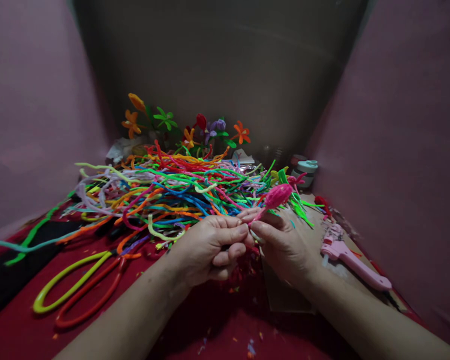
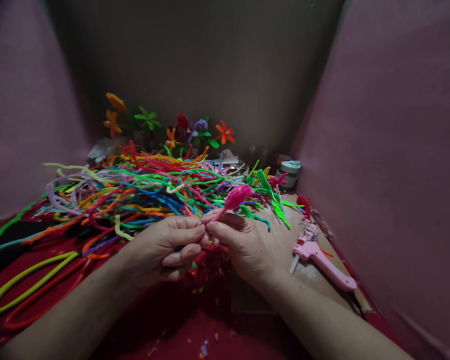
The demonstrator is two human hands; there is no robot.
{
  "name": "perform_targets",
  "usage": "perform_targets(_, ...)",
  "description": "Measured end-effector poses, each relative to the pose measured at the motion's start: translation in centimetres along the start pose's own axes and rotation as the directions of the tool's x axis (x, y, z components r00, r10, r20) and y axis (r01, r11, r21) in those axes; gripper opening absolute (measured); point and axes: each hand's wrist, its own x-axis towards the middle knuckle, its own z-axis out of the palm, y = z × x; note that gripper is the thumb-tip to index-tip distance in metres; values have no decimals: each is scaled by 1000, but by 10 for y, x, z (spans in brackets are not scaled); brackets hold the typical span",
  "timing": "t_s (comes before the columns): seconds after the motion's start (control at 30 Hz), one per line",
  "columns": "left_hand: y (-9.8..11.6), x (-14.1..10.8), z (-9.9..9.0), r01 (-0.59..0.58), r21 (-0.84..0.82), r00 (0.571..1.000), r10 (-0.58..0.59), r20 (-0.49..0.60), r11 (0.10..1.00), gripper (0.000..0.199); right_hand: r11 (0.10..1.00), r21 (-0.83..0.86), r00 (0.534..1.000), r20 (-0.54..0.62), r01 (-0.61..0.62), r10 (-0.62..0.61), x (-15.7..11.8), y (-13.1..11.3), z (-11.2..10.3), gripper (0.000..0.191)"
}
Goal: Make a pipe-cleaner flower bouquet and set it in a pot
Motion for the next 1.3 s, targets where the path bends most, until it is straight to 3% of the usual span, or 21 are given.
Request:
perform_targets(0.07, 1, 1, 0, -27, 34, 999, 28, -15, 999, 20, 1000, -6, 1000, -13, 0, 0, 0, 0, 1, 5)
perform_targets(0.17, 0, 4, 2, -102, 248, 977, 144, -158, 963, 27, 1000, 7, 999, -40, -15, 15, 2, 1, 1, 6)
perform_targets(0.23, -1, 7, 3, -133, 439, 929, 266, -258, 889, 26, 999, 18, 998, -54, -34, 35, 3, 3, 0, 8)
perform_targets(0.3, -3, 9, 4, -168, 606, 863, 413, -290, 777, 24, 998, 31, 997, -55, -50, 51, 4, 5, 0, 9)
perform_targets(0.43, -7, 7, 5, -196, 840, 782, 597, -177, 506, 22, 999, 23, 996, -70, -49, 51, 5, 6, -2, 8)
perform_targets(0.57, -15, 5, 5, -136, 969, 704, 709, -51, 205, 24, 1000, -22, 993, -120, -21, 19, 5, 6, -3, 4)
perform_targets(0.67, -23, 5, 2, -59, 998, 682, 731, 23, 23, 21, 1000, -3, 993, -114, -7, 7, 5, 7, -2, 4)
perform_targets(0.77, -27, 7, 0, -58, 997, 684, 726, 71, -43, 22, 1000, 17, 995, -92, -21, 23, 4, 8, -1, 3)
perform_targets(0.87, -25, 6, 1, -99, 995, 687, 725, 47, 29, 21, 1000, -6, 995, -101, -27, 26, 3, 9, -1, 4)
perform_targets(0.93, -21, 6, 4, -128, 978, 694, 719, -31, 165, 20, 1000, -21, 996, -91, -17, 15, 3, 9, -2, 6)
perform_targets(1.0, -15, 6, 8, -166, 918, 722, 679, -137, 361, 21, 1000, -28, 998, -65, -12, 10, 2, 8, -2, 10)
perform_targets(1.1, -7, 6, 12, -197, 714, 818, 514, -258, 672, 23, 999, -20, 999, -19, -30, 30, 1, 7, -1, 16)
perform_targets(1.17, -3, 5, 13, -177, 527, 888, 365, -278, 831, 25, 999, -12, 1000, 2, -31, 31, 0, 6, -1, 18)
perform_targets(1.3, -2, 3, 11, -144, 179, 969, 175, -174, 973, 24, 1000, -1, 1000, 9, 15, -15, -1, 2, 0, 16)
